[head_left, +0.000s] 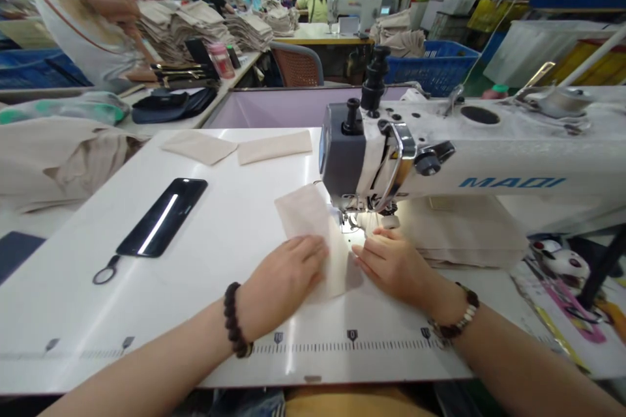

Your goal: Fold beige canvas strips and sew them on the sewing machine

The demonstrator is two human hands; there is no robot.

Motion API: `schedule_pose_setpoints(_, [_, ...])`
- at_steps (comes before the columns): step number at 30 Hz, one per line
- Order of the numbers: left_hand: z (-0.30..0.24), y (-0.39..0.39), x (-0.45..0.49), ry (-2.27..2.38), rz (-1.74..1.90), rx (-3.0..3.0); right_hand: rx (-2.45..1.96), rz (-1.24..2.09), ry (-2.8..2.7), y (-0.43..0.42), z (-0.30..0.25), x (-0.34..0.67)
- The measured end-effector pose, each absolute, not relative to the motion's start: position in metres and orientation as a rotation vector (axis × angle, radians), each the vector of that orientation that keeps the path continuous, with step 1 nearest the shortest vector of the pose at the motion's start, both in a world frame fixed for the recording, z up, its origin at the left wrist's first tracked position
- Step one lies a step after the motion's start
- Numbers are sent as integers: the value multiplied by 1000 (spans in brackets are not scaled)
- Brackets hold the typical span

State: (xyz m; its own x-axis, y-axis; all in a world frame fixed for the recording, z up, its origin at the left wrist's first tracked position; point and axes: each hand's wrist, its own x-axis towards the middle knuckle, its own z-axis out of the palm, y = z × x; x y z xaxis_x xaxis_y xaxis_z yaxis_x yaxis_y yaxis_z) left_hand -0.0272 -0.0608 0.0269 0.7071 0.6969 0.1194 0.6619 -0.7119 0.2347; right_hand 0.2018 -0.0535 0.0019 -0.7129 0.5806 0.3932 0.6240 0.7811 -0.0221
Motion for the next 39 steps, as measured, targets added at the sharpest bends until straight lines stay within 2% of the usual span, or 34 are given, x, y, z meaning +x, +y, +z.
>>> schedule_pose_setpoints(7, [27, -21, 4, 898, 78, 2808, -845, -108, -2679, -55, 1, 200])
schedule_pose_setpoints(19, [16, -5, 1, 971, 230, 2767, -1050, 8, -2655, -54, -2, 194])
schedule_pose_setpoints(39, [11, -1, 1, 991, 304, 2786, -1066, 6, -2643, -53, -4, 193])
